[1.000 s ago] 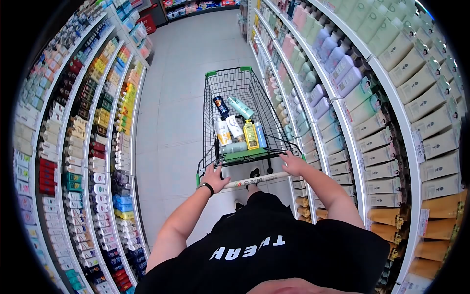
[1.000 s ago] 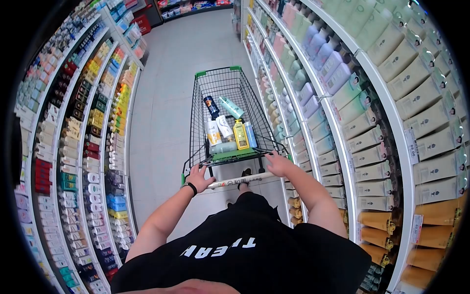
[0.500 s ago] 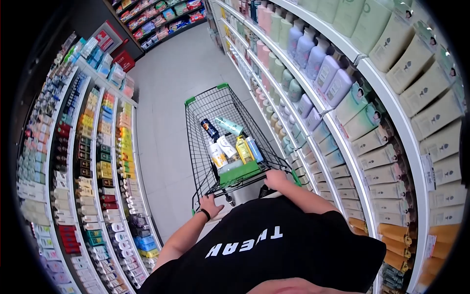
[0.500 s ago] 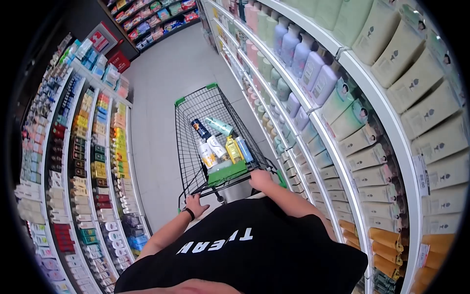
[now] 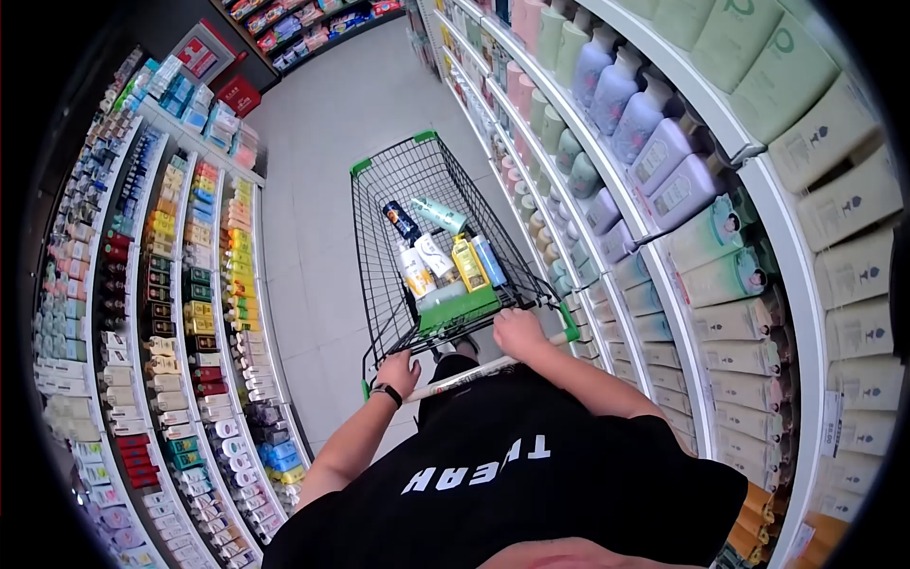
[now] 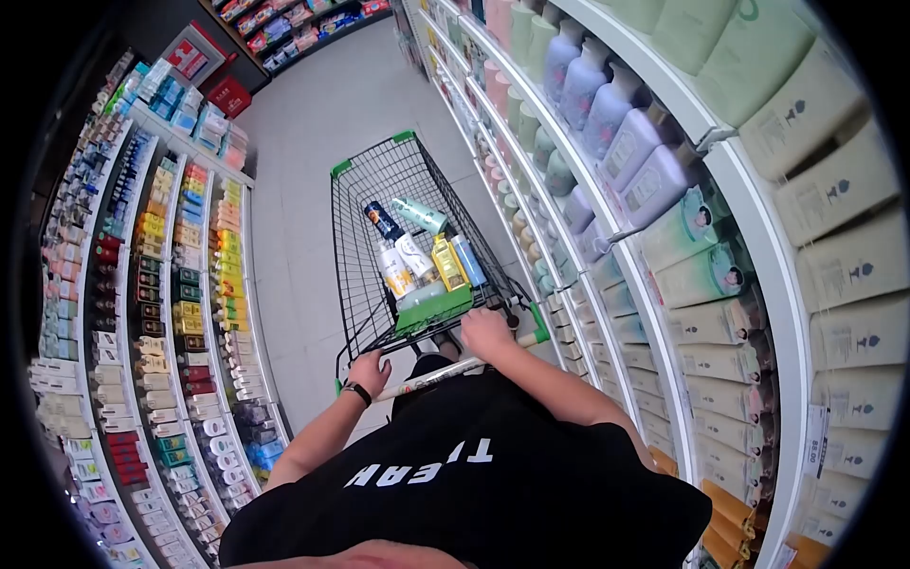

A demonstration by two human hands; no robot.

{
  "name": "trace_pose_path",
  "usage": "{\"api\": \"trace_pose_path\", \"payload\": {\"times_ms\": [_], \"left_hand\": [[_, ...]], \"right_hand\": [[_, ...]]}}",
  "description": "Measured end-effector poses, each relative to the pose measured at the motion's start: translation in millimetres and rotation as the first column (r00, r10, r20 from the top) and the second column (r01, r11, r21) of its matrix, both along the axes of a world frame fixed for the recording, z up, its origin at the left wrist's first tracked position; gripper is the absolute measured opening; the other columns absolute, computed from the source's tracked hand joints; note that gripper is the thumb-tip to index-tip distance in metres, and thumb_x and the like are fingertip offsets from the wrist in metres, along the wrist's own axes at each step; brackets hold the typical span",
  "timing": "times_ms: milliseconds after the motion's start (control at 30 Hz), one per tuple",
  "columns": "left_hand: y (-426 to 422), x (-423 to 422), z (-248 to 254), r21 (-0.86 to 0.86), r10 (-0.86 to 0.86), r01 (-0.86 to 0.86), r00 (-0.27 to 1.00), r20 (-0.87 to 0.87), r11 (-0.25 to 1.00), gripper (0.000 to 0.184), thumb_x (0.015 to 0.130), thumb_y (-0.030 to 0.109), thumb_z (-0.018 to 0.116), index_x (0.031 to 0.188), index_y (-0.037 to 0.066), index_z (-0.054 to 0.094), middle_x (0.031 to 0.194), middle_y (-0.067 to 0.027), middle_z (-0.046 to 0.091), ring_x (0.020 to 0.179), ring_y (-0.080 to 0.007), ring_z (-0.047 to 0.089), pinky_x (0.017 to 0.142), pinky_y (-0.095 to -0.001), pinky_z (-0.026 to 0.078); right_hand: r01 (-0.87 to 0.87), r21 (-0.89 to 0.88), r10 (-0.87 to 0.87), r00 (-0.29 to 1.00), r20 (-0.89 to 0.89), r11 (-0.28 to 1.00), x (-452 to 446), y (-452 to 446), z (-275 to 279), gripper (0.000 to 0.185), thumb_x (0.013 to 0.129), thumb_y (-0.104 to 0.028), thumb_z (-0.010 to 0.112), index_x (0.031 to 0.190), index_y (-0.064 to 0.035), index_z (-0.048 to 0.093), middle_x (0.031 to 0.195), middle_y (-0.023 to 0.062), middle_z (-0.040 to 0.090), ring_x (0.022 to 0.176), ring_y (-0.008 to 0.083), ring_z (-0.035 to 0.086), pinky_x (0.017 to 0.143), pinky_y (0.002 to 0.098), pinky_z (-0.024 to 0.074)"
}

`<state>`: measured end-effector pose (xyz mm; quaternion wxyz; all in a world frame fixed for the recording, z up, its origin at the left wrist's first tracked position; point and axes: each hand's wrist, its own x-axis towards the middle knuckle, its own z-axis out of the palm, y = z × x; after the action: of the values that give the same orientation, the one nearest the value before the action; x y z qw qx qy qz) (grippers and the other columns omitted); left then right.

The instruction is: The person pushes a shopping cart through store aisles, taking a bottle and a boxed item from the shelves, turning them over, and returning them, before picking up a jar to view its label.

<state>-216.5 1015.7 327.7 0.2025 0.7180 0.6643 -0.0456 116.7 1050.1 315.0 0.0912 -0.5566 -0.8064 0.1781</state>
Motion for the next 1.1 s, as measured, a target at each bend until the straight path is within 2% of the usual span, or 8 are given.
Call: {"api": "trace_pose_path", "payload": {"times_ms": [100,167,267,433,500,567,800,1100], "left_hand": [[6,11,9,-0.001,-0.021,0.021,0.999,0.041,1.000,0.038,0.091,0.030,0.068,0.120,0.005,0.068,0.106,-0.0199,0.072,0.103,-0.0391,0.067,0.091,-0.0494,0.053],[11,12,4,0.022,-0.058,0.057,0.996,0.061,0.998,0.039,0.089,0.028,0.069,0.121,0.004,0.067,0.106,-0.0191,0.072,0.103,-0.0387,0.067,0.092,-0.0494,0.052],[13,7,-21,0.329,-0.345,0.270,0.918,0.197,0.905,0.049,0.084,0.022,0.072,0.126,-0.001,0.063,0.121,-0.0197,0.069,0.116,-0.0339,0.065,0.103,-0.0481,0.046],[34,15,-14,0.155,-0.300,0.262,0.897,0.325,0.953,0.045,0.087,0.020,0.070,0.125,-0.003,0.060,0.131,-0.0260,0.065,0.123,-0.0388,0.062,0.103,-0.0447,0.052],[42,13,-15,0.168,-0.284,0.237,0.886,0.366,0.957,0.043,0.089,0.020,0.068,0.125,-0.002,0.061,0.128,-0.0262,0.066,0.120,-0.0393,0.063,0.103,-0.0449,0.052],[51,11,-12,0.184,-0.243,0.185,0.898,0.368,0.965,0.040,0.090,0.022,0.066,0.124,0.000,0.063,0.121,-0.0254,0.069,0.111,-0.0403,0.067,0.098,-0.0460,0.053],[92,0,9,0.212,-0.148,0.072,0.917,0.369,0.975,0.023,0.090,0.019,0.066,0.109,0.005,0.072,0.092,-0.0179,0.075,0.085,-0.0364,0.072,0.077,-0.0464,0.058],[164,-36,-2,0.410,-0.143,-0.022,0.919,0.368,0.912,0.017,0.085,0.016,0.072,0.099,0.006,0.071,0.087,-0.0139,0.072,0.083,-0.0365,0.069,0.077,-0.0463,0.056]], "right_hand": [[-0.063,0.096,0.072,0.994,-0.088,0.993,4,6,11,0.019,0.084,-0.022,0.069,0.096,-0.0077,0.068,0.100,0.0101,0.064,0.106,0.0307,0.061,0.092,0.0435,0.0497],[-0.011,0.340,0.082,0.977,-0.195,0.940,7,15,20,0.025,0.082,-0.023,0.071,0.102,-0.0082,0.066,0.101,0.0085,0.064,0.102,0.0316,0.059,0.093,0.0472,0.0468],[-0.093,0.261,0.116,0.990,-0.075,0.961,10,32,13,0.030,0.081,-0.025,0.073,0.106,-0.0109,0.065,0.103,0.0084,0.065,0.101,0.0292,0.059,0.089,0.0457,0.0435],[-0.189,0.123,0.170,0.975,0.145,0.974,0,62,-10,0.019,0.078,-0.025,0.072,0.093,-0.0140,0.069,0.087,0.0054,0.068,0.096,0.0251,0.062,0.088,0.0427,0.0384],[-0.211,0.124,0.196,0.973,0.122,0.970,0,81,-17,0.015,0.080,-0.025,0.071,0.088,-0.0128,0.069,0.084,0.0072,0.070,0.092,0.0269,0.067,0.086,0.0438,0.0424],[-0.247,-0.102,0.258,0.960,0.111,0.964,-1,98,-16,0.016,0.082,-0.025,0.069,0.090,-0.0109,0.068,0.085,0.0094,0.072,0.089,0.0297,0.071,0.080,0.0468,0.0497],[-0.278,-0.041,0.280,0.958,0.054,0.960,-12,137,-18,0.017,0.081,-0.025,0.068,0.088,-0.0094,0.067,0.083,0.0109,0.072,0.080,0.0328,0.072,0.073,0.0494,0.0551],[-0.200,-0.007,0.200,0.977,0.075,0.980,-43,190,-24,0.019,0.082,-0.028,0.069,0.089,-0.0106,0.067,0.081,0.0092,0.072,0.078,0.0324,0.071,0.071,0.0491,0.0546]]}}
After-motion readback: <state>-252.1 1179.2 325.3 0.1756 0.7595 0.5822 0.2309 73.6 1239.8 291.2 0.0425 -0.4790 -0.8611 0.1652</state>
